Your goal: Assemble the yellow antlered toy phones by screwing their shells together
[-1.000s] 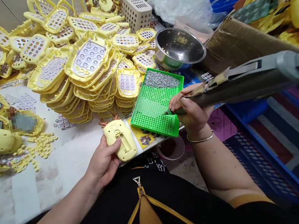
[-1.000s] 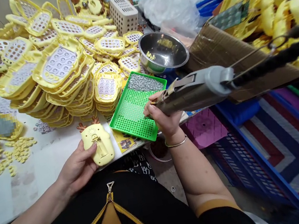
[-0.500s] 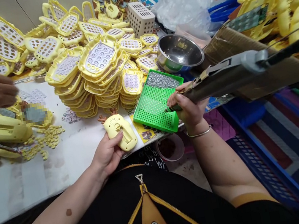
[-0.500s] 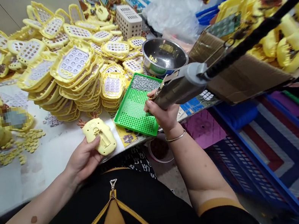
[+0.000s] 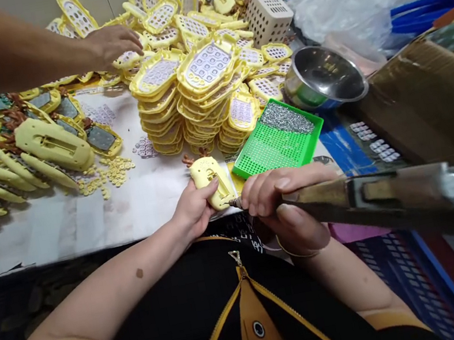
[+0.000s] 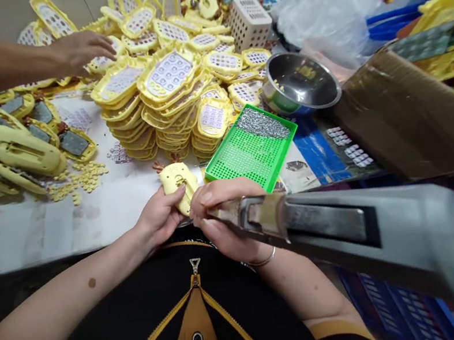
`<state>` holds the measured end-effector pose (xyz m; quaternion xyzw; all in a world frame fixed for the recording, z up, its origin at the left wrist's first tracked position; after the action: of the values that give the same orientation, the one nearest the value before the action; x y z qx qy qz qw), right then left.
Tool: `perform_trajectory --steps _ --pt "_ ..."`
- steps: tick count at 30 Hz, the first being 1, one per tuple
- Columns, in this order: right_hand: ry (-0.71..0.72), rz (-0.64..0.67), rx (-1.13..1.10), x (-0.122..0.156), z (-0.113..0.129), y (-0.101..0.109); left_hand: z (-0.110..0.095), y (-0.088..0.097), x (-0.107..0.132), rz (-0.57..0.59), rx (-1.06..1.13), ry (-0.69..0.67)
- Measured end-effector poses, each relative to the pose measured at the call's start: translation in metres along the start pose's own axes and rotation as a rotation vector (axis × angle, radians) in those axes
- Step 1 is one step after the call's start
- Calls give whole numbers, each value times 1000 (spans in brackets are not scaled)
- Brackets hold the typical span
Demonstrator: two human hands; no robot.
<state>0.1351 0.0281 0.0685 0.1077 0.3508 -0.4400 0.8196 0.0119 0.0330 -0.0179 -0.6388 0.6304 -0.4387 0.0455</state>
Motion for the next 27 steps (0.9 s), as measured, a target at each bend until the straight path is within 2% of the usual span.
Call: perform_trajectory --steps 4,8,17,24,27 --pt "-44 0 -10 5 -12 -1 0 -1 0 -4 8 -8" --pt "-102 0 71 8 -20 -3 -1 -1 1 -3 33 -9" --pt "-137 57 203 8 -24 -3 3 2 -4 -17 120 -27" --pt "-140 112 80 6 -36 -5 3 4 -5 -21 108 -41" --pt "-167 67 111 9 -35 -2 2 2 -3 -24 97 -31"
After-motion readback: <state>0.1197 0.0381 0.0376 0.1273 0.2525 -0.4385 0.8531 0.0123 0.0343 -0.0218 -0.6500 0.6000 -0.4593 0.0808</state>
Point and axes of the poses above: each hand's wrist, its own x-axis away from the middle knuckle, its own y-axis out of the back of the hand, z = x × y, the point moved 4 cm from there along -x, towards the middle knuckle, and after that the axes turned 9 degrees about z, right-handed, at the moved point
